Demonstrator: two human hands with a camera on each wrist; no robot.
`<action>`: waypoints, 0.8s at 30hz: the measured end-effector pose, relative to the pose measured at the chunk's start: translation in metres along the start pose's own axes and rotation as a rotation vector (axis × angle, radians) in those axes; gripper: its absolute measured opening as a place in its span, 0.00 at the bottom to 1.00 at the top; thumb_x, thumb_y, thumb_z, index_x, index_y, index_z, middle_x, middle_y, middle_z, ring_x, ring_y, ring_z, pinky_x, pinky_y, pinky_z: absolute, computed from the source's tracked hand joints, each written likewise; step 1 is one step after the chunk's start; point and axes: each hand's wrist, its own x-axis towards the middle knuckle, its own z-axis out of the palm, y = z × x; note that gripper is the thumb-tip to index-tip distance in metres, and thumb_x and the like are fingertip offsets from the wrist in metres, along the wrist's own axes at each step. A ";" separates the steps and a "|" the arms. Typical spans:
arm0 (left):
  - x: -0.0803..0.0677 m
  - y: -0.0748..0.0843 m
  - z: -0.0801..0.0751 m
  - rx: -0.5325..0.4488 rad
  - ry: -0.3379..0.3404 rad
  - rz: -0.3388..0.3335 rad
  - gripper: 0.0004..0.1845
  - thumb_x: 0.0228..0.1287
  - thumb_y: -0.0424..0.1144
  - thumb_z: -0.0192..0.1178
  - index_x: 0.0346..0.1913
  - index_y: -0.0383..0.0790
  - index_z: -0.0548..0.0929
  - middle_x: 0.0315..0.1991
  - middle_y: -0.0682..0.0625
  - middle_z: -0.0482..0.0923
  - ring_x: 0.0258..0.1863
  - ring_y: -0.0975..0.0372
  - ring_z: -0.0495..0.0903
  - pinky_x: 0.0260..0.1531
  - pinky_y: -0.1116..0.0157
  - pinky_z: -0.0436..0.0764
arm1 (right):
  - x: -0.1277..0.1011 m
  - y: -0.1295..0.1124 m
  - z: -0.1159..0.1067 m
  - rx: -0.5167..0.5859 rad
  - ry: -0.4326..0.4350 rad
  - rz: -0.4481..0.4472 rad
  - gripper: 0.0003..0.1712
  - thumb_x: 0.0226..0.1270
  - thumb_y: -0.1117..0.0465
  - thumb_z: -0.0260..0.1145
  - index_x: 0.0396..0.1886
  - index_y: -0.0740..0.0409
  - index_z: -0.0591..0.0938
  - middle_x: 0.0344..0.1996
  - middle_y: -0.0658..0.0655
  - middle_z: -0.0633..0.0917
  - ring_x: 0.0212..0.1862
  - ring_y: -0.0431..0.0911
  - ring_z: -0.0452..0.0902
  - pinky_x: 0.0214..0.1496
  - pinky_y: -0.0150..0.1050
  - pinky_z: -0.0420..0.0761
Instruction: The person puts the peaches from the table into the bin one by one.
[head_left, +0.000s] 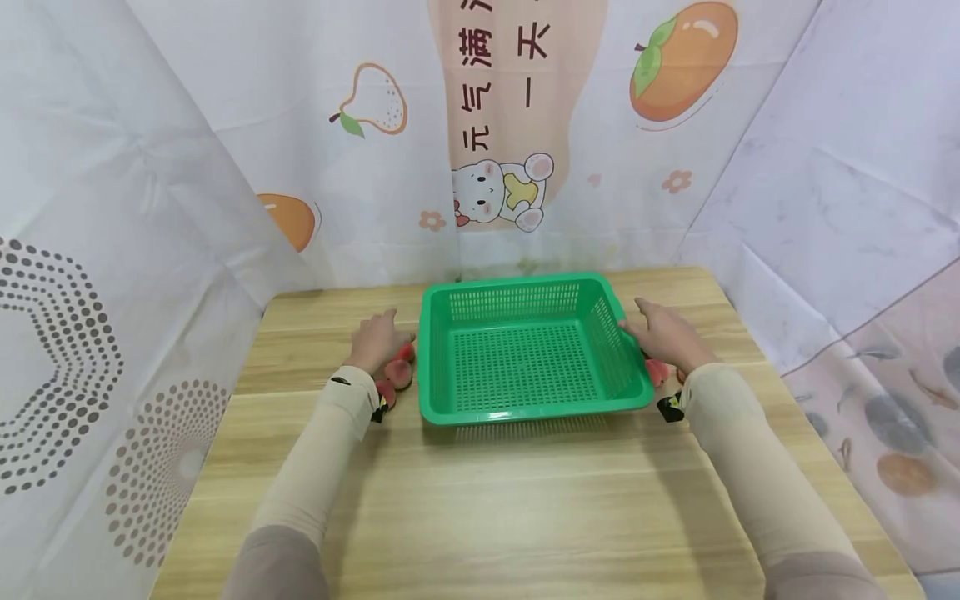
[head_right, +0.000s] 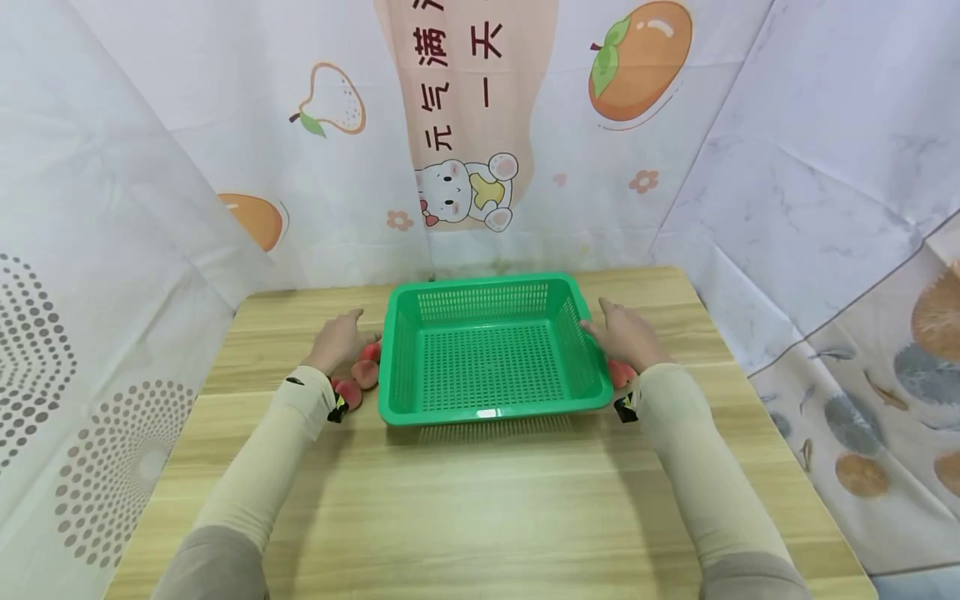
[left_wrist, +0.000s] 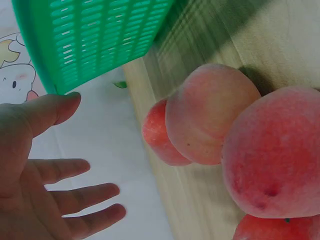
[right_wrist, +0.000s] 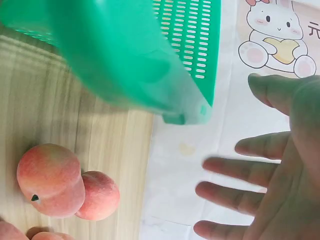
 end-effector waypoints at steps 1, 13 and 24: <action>0.000 -0.001 0.001 0.009 -0.012 -0.005 0.38 0.69 0.53 0.55 0.74 0.36 0.58 0.69 0.33 0.65 0.68 0.37 0.62 0.65 0.37 0.62 | 0.000 0.001 0.001 0.000 0.000 -0.006 0.44 0.77 0.43 0.48 0.75 0.72 0.50 0.70 0.78 0.60 0.69 0.73 0.56 0.69 0.67 0.59; 0.004 -0.010 0.010 0.028 -0.067 -0.012 0.36 0.70 0.52 0.55 0.72 0.34 0.62 0.69 0.35 0.66 0.67 0.37 0.65 0.64 0.36 0.62 | 0.004 0.009 0.010 -0.023 0.003 -0.035 0.37 0.77 0.47 0.52 0.69 0.75 0.65 0.55 0.76 0.78 0.57 0.69 0.75 0.59 0.64 0.72; 0.004 -0.014 0.018 0.013 -0.091 -0.009 0.31 0.70 0.49 0.52 0.68 0.33 0.68 0.66 0.36 0.71 0.65 0.40 0.69 0.62 0.40 0.65 | 0.002 0.011 0.015 -0.012 -0.016 0.006 0.33 0.75 0.48 0.55 0.62 0.74 0.73 0.52 0.75 0.80 0.53 0.67 0.78 0.53 0.61 0.77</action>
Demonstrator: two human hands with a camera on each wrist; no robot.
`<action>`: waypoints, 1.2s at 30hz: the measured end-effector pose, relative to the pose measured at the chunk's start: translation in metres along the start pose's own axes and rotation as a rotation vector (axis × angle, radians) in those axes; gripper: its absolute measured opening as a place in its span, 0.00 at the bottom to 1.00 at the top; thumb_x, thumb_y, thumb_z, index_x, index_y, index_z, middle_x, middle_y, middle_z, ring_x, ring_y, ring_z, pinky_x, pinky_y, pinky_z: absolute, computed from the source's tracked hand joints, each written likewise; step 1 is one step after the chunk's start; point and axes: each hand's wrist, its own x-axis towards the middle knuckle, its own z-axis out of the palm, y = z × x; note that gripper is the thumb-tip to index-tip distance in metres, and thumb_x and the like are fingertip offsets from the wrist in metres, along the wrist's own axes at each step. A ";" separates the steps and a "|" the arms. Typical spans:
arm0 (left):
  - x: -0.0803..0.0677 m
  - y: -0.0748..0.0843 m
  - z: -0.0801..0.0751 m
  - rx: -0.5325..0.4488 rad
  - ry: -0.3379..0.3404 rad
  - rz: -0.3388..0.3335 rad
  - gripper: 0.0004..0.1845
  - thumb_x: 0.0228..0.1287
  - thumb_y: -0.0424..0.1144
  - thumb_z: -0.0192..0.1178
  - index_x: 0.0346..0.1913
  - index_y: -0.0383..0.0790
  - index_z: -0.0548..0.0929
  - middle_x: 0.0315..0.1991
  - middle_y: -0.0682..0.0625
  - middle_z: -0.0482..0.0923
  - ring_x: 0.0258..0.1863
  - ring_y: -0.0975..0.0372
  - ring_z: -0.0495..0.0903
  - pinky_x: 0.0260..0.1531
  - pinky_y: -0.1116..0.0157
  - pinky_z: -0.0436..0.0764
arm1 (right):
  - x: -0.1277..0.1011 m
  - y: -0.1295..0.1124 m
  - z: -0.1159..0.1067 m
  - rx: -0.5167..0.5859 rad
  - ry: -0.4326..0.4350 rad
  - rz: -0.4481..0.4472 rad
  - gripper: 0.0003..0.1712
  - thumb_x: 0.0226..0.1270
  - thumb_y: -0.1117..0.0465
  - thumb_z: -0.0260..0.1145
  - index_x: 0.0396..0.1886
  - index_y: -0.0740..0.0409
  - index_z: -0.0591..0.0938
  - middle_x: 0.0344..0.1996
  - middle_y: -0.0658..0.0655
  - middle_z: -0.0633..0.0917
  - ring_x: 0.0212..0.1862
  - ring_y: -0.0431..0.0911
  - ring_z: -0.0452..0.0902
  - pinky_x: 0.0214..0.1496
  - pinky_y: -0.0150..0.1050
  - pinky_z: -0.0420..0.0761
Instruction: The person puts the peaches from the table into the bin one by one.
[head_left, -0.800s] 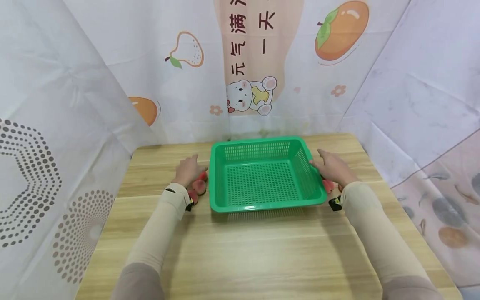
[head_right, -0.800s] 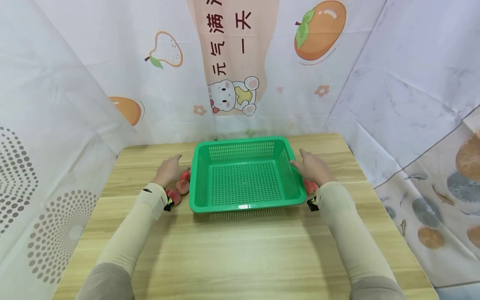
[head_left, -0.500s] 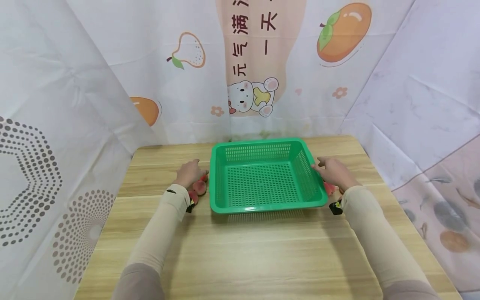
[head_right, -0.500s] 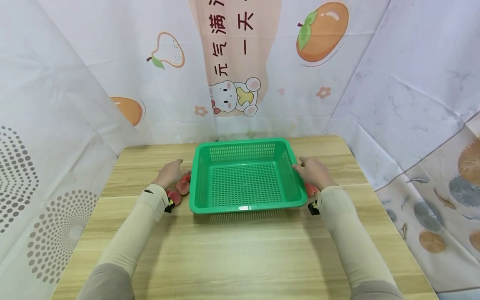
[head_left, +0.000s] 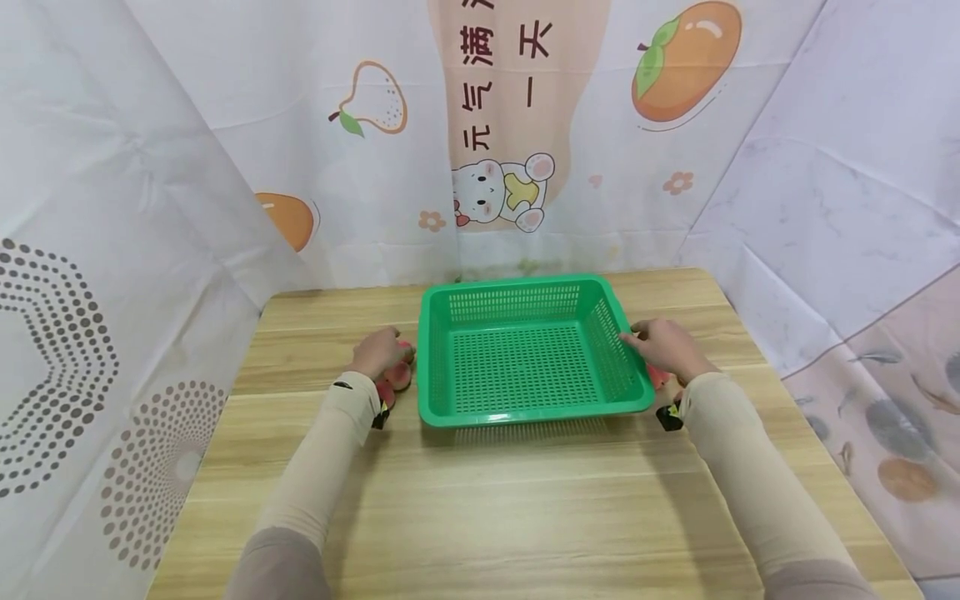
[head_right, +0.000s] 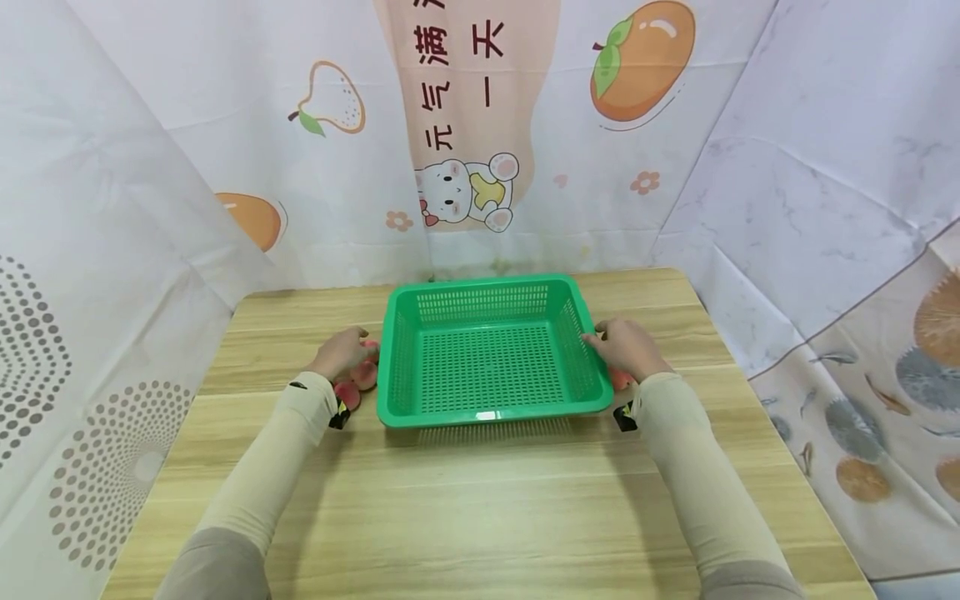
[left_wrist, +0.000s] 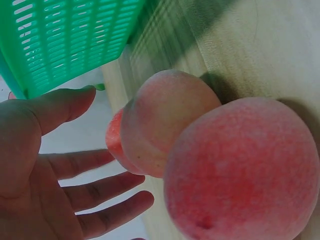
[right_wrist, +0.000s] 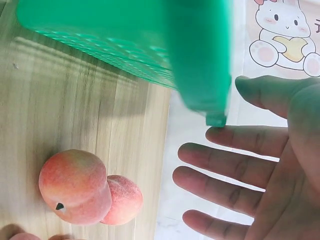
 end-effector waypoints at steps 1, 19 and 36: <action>0.000 0.000 0.001 0.000 -0.004 0.003 0.31 0.70 0.49 0.52 0.68 0.33 0.69 0.66 0.36 0.71 0.65 0.39 0.69 0.62 0.40 0.65 | 0.000 0.000 0.001 -0.001 0.003 0.003 0.33 0.75 0.48 0.55 0.62 0.74 0.73 0.52 0.75 0.81 0.53 0.66 0.78 0.53 0.61 0.77; 0.002 -0.006 0.007 -0.109 0.002 -0.078 0.29 0.67 0.49 0.57 0.66 0.37 0.73 0.64 0.37 0.74 0.63 0.43 0.72 0.62 0.49 0.72 | -0.003 0.003 0.007 -0.028 0.077 -0.055 0.27 0.73 0.51 0.58 0.53 0.74 0.81 0.48 0.73 0.84 0.51 0.66 0.80 0.54 0.62 0.76; -0.002 -0.004 -0.002 -0.128 0.140 -0.032 0.25 0.63 0.48 0.60 0.58 0.35 0.78 0.54 0.37 0.80 0.54 0.44 0.77 0.54 0.50 0.75 | -0.009 0.001 0.010 0.053 0.094 -0.004 0.30 0.74 0.49 0.57 0.58 0.72 0.78 0.52 0.73 0.82 0.53 0.66 0.78 0.55 0.61 0.76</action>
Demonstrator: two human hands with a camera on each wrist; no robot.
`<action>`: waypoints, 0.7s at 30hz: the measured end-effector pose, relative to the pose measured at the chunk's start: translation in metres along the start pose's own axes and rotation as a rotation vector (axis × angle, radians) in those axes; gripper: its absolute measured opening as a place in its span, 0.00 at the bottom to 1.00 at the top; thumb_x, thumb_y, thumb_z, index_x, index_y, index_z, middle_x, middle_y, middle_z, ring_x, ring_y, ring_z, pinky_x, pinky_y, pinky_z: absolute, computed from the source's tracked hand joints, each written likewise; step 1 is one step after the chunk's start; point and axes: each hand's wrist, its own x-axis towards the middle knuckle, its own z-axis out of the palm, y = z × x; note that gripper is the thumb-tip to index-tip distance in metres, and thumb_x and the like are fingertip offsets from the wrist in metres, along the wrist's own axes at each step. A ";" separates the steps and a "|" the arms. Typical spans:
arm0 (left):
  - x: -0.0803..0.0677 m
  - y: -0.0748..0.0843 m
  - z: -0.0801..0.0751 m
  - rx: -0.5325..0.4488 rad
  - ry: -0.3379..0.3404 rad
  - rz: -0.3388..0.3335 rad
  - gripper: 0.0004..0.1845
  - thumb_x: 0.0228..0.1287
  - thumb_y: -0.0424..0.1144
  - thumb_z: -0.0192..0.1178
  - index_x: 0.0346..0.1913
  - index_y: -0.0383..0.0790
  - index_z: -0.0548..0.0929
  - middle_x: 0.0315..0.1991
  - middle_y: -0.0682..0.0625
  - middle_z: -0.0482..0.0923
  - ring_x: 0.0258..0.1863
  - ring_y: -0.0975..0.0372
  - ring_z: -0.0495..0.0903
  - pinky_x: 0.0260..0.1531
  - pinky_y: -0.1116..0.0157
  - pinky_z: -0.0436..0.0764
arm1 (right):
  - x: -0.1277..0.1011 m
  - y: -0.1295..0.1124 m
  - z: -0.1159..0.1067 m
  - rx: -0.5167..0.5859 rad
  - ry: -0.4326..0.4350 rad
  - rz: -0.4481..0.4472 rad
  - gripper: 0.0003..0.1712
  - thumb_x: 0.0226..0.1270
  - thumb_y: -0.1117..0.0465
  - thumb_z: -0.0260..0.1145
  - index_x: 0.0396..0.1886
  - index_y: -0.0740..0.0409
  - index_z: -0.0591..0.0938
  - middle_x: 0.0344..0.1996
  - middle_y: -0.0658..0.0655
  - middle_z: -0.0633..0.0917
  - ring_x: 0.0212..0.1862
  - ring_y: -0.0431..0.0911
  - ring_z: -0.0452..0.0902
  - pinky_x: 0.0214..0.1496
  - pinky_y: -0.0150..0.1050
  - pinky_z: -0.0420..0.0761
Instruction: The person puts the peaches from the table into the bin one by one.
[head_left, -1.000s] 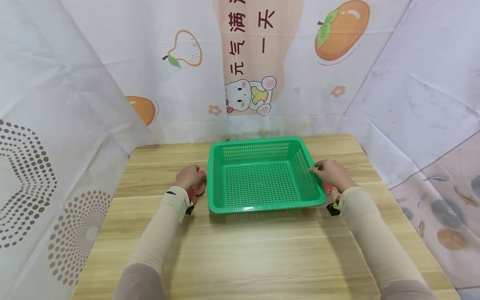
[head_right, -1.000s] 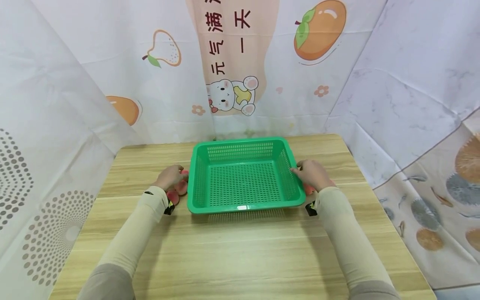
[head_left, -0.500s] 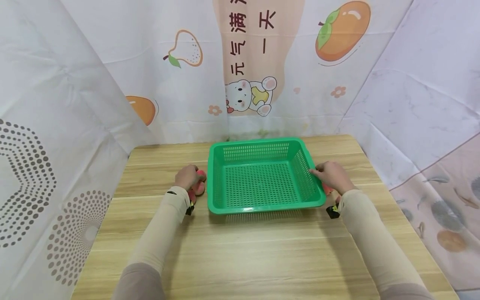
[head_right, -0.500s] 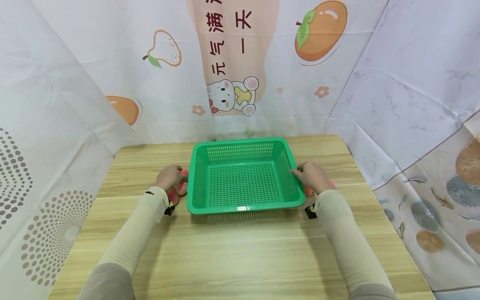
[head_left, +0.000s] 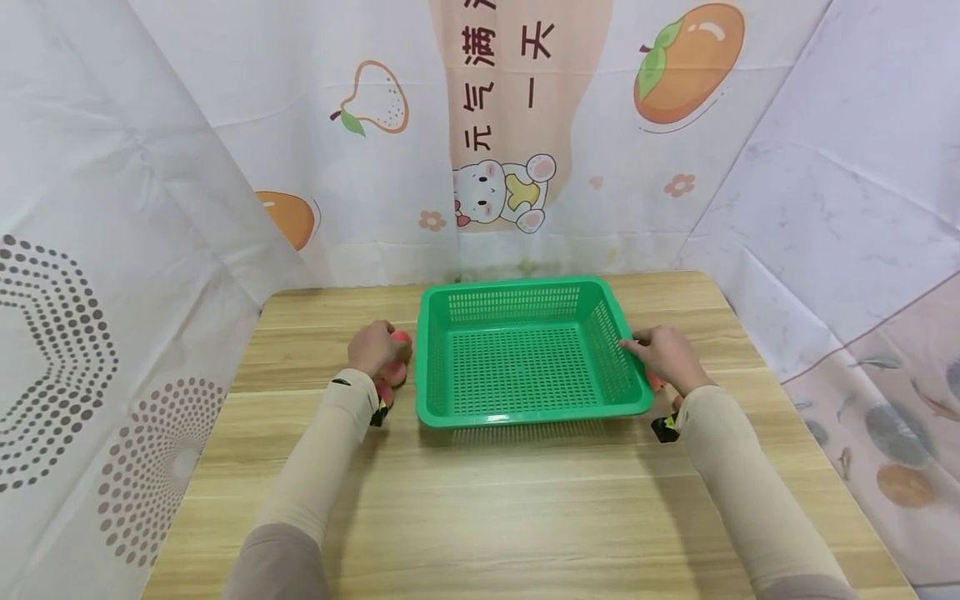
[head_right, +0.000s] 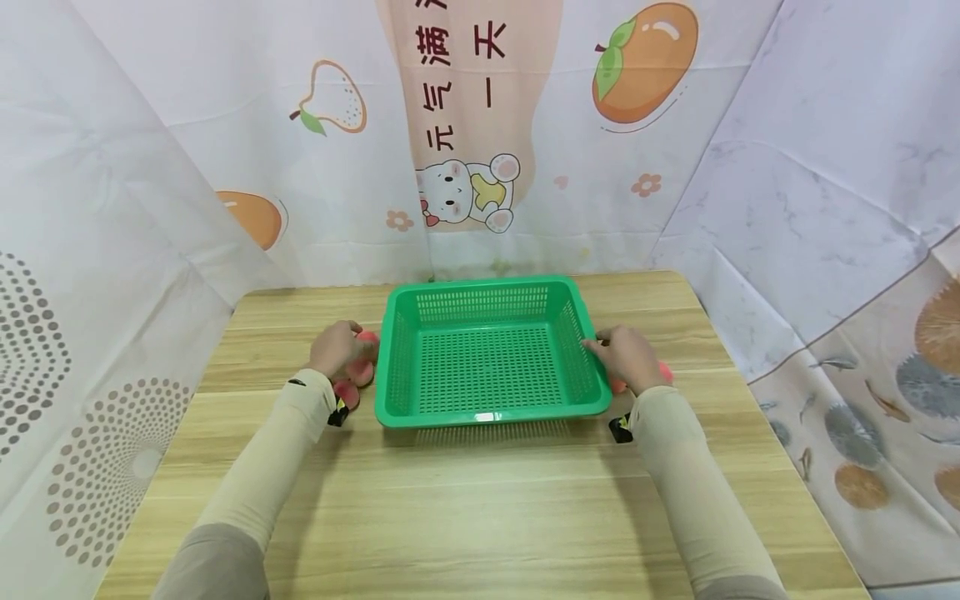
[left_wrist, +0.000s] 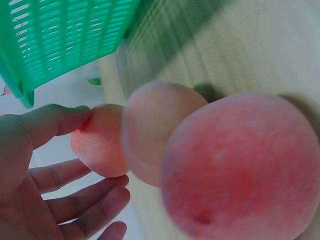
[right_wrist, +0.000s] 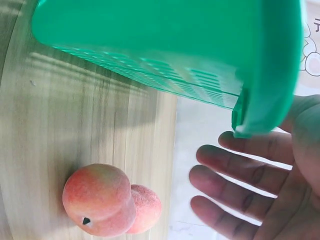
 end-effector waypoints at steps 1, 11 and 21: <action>0.001 0.001 -0.001 -0.001 0.012 0.005 0.25 0.64 0.48 0.60 0.58 0.35 0.78 0.54 0.37 0.80 0.53 0.43 0.77 0.54 0.50 0.75 | 0.000 0.000 -0.001 0.002 0.000 0.003 0.29 0.74 0.49 0.57 0.58 0.72 0.78 0.52 0.73 0.82 0.54 0.66 0.78 0.56 0.61 0.75; 0.006 0.014 -0.013 -0.027 0.119 0.023 0.28 0.63 0.53 0.61 0.59 0.37 0.78 0.56 0.38 0.80 0.54 0.43 0.78 0.50 0.49 0.77 | 0.001 0.000 -0.001 -0.030 0.024 -0.010 0.29 0.74 0.48 0.57 0.57 0.70 0.79 0.49 0.71 0.84 0.49 0.63 0.81 0.53 0.61 0.77; 0.006 0.031 -0.026 -0.083 0.175 0.075 0.29 0.62 0.54 0.63 0.59 0.39 0.79 0.53 0.42 0.82 0.49 0.48 0.80 0.47 0.52 0.78 | 0.000 -0.001 0.001 -0.023 0.014 -0.001 0.28 0.74 0.50 0.57 0.57 0.71 0.79 0.50 0.73 0.83 0.49 0.64 0.81 0.51 0.59 0.78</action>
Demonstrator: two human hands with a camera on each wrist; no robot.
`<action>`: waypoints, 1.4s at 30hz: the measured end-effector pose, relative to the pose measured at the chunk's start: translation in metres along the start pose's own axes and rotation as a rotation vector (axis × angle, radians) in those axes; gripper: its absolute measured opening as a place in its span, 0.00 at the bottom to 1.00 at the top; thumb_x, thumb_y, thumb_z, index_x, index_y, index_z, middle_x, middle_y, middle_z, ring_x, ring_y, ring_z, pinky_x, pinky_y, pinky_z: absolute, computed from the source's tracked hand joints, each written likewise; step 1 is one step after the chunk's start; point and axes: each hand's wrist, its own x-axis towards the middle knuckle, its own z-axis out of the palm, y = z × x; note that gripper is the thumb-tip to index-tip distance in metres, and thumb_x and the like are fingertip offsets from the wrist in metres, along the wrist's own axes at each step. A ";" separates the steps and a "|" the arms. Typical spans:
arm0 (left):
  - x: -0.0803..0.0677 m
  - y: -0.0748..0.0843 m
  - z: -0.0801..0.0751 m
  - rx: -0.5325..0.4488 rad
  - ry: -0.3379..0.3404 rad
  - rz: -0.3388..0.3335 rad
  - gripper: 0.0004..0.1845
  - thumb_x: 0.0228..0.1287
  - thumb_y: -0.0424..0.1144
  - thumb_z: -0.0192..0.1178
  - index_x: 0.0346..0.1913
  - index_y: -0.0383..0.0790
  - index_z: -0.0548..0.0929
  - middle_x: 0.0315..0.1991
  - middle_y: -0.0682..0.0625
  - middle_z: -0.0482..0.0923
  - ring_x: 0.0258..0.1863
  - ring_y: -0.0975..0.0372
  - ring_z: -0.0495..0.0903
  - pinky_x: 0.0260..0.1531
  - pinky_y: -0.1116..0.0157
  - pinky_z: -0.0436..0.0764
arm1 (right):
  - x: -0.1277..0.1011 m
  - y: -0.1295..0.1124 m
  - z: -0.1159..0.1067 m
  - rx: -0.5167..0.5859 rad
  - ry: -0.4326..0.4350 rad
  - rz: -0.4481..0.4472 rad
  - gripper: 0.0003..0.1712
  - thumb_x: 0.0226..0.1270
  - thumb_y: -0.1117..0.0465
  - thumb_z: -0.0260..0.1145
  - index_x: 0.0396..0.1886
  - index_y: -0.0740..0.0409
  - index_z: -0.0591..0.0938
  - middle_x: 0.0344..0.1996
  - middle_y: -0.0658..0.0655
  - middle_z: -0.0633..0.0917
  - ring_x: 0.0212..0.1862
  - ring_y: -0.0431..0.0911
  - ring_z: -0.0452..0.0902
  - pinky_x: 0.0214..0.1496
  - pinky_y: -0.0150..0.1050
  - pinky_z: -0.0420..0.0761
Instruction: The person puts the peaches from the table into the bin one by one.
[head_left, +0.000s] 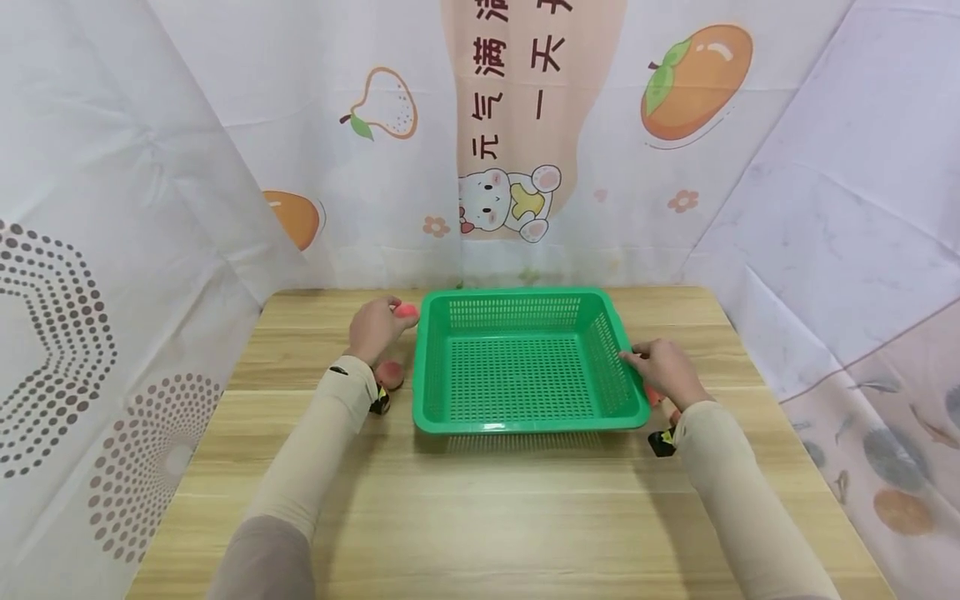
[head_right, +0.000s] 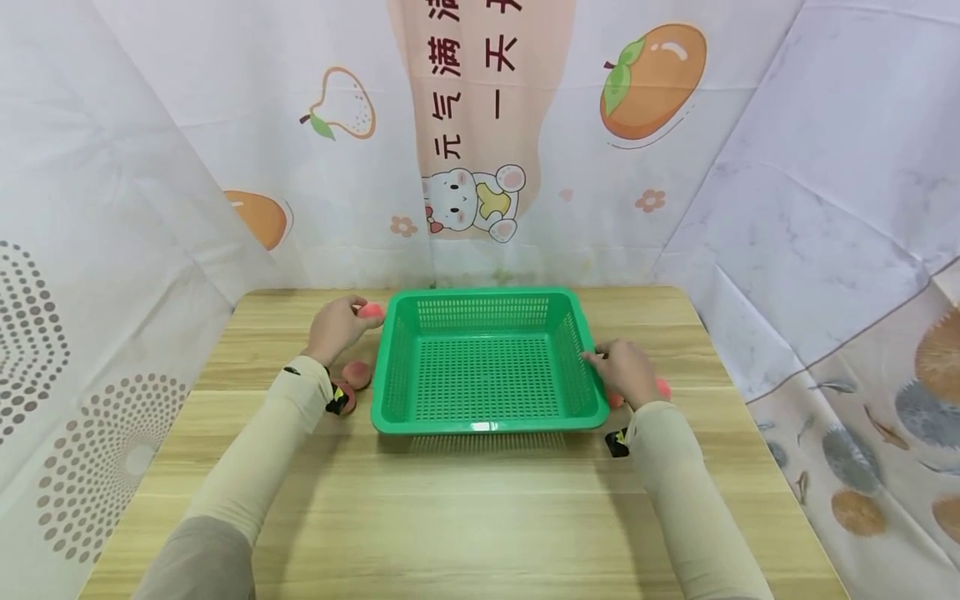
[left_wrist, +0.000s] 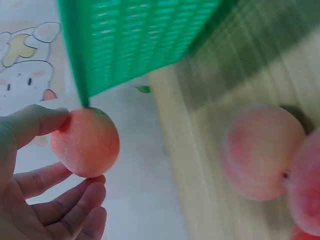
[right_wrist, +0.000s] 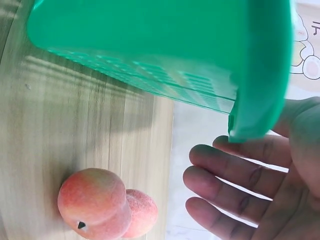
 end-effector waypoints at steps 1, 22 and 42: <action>0.001 0.003 -0.002 -0.011 0.010 0.008 0.28 0.62 0.54 0.63 0.59 0.38 0.79 0.53 0.42 0.82 0.49 0.48 0.80 0.47 0.52 0.78 | 0.000 0.000 0.000 0.004 0.002 0.005 0.28 0.74 0.50 0.57 0.57 0.71 0.79 0.50 0.74 0.82 0.49 0.64 0.81 0.51 0.59 0.78; 0.004 0.046 -0.006 -0.027 -0.040 0.067 0.26 0.64 0.53 0.62 0.57 0.39 0.79 0.51 0.43 0.83 0.46 0.51 0.79 0.45 0.54 0.78 | -0.005 -0.004 0.003 0.017 -0.022 0.034 0.29 0.75 0.50 0.56 0.57 0.73 0.78 0.51 0.74 0.82 0.51 0.65 0.79 0.52 0.59 0.77; 0.016 0.073 0.029 -0.061 -0.120 0.043 0.24 0.60 0.50 0.67 0.54 0.38 0.80 0.51 0.43 0.82 0.45 0.52 0.78 0.45 0.55 0.79 | -0.003 -0.006 0.003 0.016 -0.030 0.069 0.31 0.75 0.48 0.54 0.60 0.73 0.75 0.50 0.73 0.82 0.49 0.61 0.79 0.56 0.61 0.74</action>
